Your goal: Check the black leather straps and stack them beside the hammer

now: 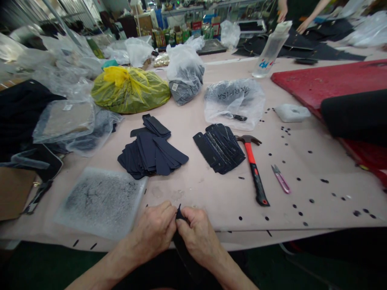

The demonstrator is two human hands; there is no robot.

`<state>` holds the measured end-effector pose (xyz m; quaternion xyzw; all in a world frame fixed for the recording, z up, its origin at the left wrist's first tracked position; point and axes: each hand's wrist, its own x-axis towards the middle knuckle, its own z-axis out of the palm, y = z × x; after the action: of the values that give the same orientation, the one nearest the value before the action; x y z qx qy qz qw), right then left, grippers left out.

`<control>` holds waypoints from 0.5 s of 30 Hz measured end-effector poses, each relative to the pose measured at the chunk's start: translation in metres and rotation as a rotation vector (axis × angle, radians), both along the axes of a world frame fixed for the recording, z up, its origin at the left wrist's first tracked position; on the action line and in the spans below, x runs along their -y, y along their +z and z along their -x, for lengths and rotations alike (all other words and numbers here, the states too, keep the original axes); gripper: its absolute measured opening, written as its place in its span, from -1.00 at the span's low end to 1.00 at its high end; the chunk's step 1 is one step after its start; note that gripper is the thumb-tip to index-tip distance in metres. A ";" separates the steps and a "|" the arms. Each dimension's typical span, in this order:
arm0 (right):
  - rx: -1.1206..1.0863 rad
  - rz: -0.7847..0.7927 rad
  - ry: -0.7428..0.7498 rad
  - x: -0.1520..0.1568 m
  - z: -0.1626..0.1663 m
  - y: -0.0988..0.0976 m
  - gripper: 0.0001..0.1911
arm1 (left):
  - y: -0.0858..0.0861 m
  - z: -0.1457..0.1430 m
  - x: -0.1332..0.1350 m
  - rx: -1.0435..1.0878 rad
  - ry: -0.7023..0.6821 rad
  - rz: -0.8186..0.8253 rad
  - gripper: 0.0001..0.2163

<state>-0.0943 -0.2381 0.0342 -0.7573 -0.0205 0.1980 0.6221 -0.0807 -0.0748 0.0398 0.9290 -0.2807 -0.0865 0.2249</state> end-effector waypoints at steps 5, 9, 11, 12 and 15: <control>-0.382 -0.251 -0.064 0.004 0.002 -0.006 -0.77 | -0.015 -0.017 -0.009 -0.169 0.552 0.437 -0.78; -0.410 -0.331 -0.155 0.013 -0.004 -0.008 -0.75 | -0.016 -0.022 -0.036 -0.515 0.990 0.913 -0.78; -0.283 -0.333 -0.186 0.021 -0.019 -0.008 -0.72 | -0.015 -0.014 -0.049 -0.699 1.029 1.108 -0.74; -0.200 -0.291 -0.203 0.026 -0.030 -0.008 -0.67 | -0.015 -0.008 -0.054 -0.761 1.026 1.169 -0.70; 0.115 0.081 -0.281 0.045 -0.076 -0.007 -0.56 | -0.017 0.013 -0.069 -0.840 1.057 1.279 -0.75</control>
<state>-0.0184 -0.2826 0.0275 -0.7872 0.0584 0.0660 0.6104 -0.0936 -0.0063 0.0226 0.5282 0.2892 -0.1307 0.7876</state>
